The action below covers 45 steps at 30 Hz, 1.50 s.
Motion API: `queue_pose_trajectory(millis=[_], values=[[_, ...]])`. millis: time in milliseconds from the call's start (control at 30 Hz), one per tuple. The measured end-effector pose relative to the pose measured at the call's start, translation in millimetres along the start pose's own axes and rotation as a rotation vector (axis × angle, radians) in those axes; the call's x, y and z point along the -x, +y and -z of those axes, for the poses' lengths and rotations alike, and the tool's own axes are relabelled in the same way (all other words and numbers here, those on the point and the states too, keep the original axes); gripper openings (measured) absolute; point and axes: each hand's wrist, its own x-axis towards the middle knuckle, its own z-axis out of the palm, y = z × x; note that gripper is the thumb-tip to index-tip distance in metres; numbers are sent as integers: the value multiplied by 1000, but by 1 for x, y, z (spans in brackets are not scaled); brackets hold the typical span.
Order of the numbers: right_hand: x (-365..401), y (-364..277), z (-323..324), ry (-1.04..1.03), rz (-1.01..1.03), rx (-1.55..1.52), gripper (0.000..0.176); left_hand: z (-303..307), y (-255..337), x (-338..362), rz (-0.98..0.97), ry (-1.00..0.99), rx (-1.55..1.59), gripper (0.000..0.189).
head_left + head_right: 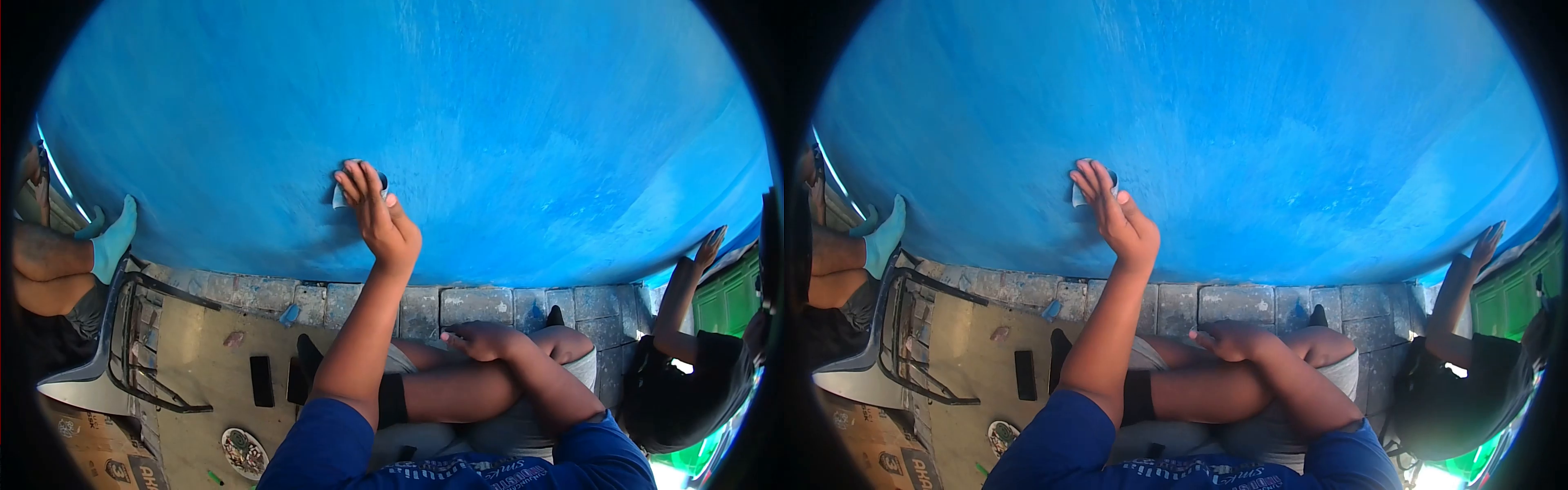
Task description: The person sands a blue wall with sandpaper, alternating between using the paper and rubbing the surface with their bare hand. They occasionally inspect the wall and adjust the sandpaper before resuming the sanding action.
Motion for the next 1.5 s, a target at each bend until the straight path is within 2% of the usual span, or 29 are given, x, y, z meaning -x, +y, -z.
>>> queue_pose_trajectory(millis=[200,300,1000,1100,1167,1233,1300,1333,1400,1467,1500], values=[[12,-19,8,-4,69,-2,84,-4,-3,10,-47,-75,-32,53],[4,-8,1,0,43,2,85,-4,-3,10,-41,-99,-43,53],[2,-7,0,-7,24,8,85,-5,-6,10,-61,-107,-69,53],[1,-7,1,-29,27,8,85,-1,2,3,-46,-55,-21,51],[6,-11,3,-18,12,22,85,15,30,-23,99,87,471,56],[8,-12,2,-9,4,26,85,36,83,-67,342,245,836,56],[8,-10,3,-2,51,6,84,60,101,-85,560,117,1312,54],[8,-10,4,-3,55,4,84,68,105,-89,559,114,1309,54],[8,-9,8,2,26,6,84,76,110,-95,727,25,1686,53],[10,-10,8,-6,15,25,84,80,108,-98,778,17,1746,54],[10,-11,8,-14,7,45,83,81,103,-98,815,-19,1937,53]])
